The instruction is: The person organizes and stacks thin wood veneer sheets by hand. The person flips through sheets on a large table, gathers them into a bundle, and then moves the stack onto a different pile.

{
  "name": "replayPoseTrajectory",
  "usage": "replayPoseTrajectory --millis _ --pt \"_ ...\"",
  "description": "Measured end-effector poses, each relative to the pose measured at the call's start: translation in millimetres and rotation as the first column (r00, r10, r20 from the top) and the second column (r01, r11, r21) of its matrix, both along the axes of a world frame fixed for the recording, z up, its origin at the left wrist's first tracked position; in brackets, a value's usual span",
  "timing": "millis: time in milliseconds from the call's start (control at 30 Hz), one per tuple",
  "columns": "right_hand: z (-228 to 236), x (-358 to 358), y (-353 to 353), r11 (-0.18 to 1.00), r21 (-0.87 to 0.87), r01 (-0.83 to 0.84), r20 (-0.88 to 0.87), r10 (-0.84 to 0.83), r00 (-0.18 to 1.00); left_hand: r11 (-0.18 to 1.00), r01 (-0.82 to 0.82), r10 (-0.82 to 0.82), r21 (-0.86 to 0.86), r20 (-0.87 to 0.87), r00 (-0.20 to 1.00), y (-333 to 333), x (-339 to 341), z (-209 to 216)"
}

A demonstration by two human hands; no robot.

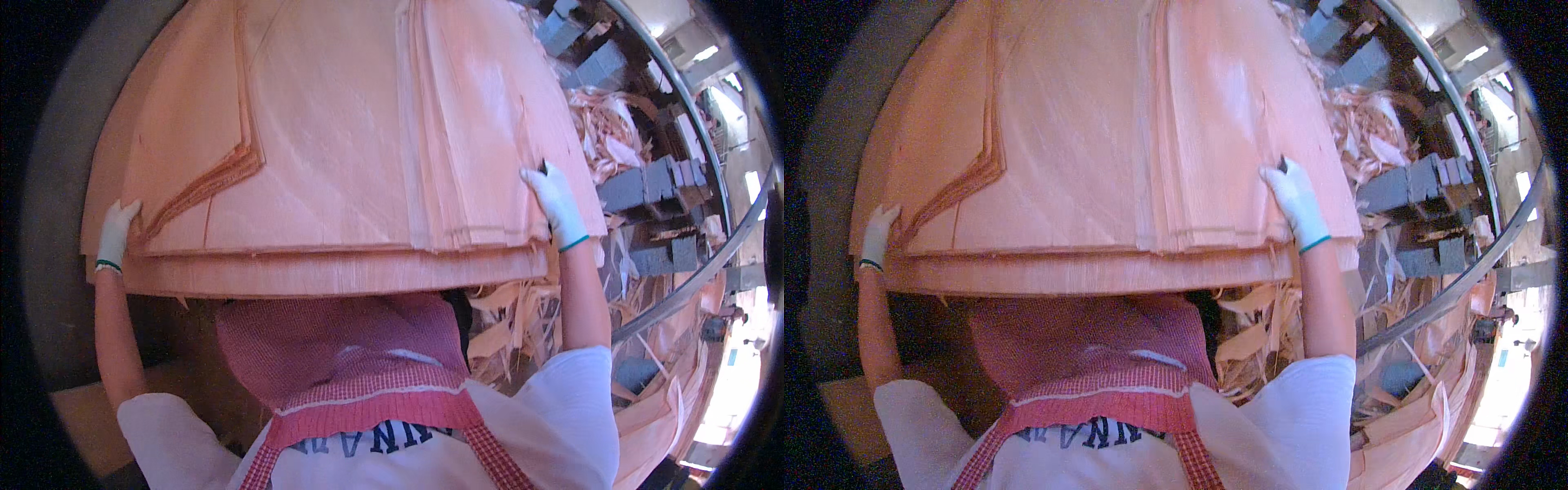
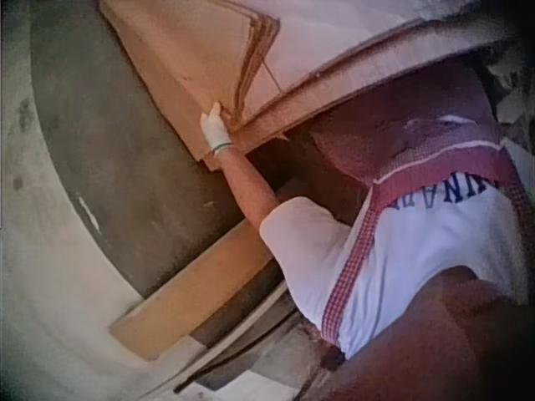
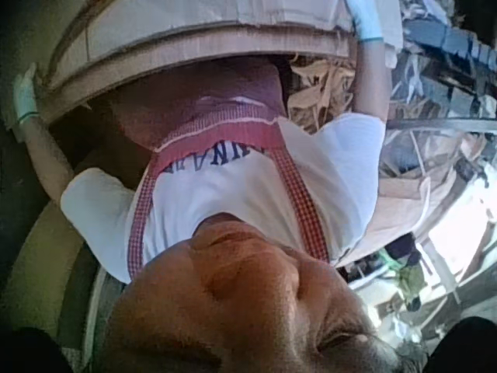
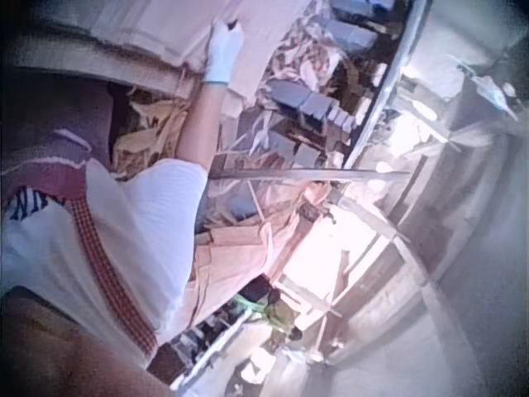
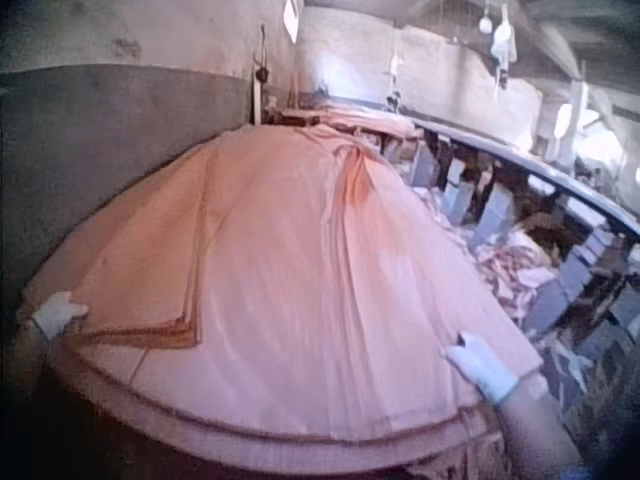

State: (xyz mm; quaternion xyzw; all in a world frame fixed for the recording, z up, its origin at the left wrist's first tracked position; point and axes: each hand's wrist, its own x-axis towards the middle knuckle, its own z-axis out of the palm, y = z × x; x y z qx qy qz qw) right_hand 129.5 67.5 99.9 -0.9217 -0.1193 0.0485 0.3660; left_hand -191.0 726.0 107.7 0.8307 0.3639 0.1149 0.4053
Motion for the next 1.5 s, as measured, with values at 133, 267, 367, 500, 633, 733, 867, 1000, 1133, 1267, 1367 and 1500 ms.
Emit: replayPoseTrajectory --millis 133,267,367,500,633,733,867,1000,1133,1267,1367,1500 --pt "-8.7 16.4 -12.7 0.996 0.083 0.021 -0.071 -0.015 0.997 0.997 0.042 -0.043 0.063 0.001 0.999 27.4 -5.6 -20.3" --pt "-19.7 42.0 -8.3 0.997 0.071 0.017 -0.084 -0.011 0.996 0.993 -0.003 0.021 0.118 -0.149 0.989 34.1 17.8 -26.4" --pt "-17.2 39.3 -7.6 0.992 0.12 0.038 -0.148 -0.02 0.989 0.99 0.025 0.0 0.138 -0.179 0.984 43.9 22.4 -23.3" --pt "-22.7 45.3 -12.9 0.994 0.108 0.017 -0.237 0.01 0.971 0.991 0.114 -0.114 0.067 -0.005 0.993 62.4 12.2 -45.2" --pt "-32.0 36.5 3.5 0.959 0.278 0.045 -0.272 0.034 0.962 0.984 0.128 -0.123 0.123 -0.05 0.991 57.4 -0.9 -36.0" --pt "-43.7 53.1 -30.1 0.934 0.353 0.052 -0.37 0.089 0.925 0.977 0.085 -0.079 0.195 -0.041 0.996 11.2 13.5 -17.7" --pt "-42.5 46.8 -21.3 0.938 0.342 0.063 -0.35 0.065 0.934 0.999 -0.036 0.035 -0.032 -0.028 0.999 26.8 -2.1 -13.3" --pt "-31.4 39.3 -15.8 0.952 0.301 0.057 -0.37 0.062 0.927 0.961 -0.053 0.061 -0.273 0.02 0.998 23.1 -6.1 -1.9" --pt "-33.7 25.1 -9.1 0.951 0.3 0.076 -0.366 0.041 0.93 0.986 -0.042 0.045 -0.163 0.017 0.999 22.5 -11.8 -11.0" --pt "-33.7 39.8 -45.8 0.995 0.103 -0.003 -0.15 0.018 0.989 0.998 0.05 -0.049 -0.041 0.034 0.998 8.8 6.2 -20.1" --pt "15.8 0.3 -5.2 0.92 -0.325 0.22 0.207 -0.158 0.966 0.986 -0.054 0.067 0.157 -0.081 0.994 23.7 -15.2 -10.7" --pt "40.6 -69.6 7.5 0.983 -0.18 -0.034 0.306 0.089 0.948 0.712 0.013 0.056 0.703 -0.075 0.996 -26.0 5.7 -2.2"
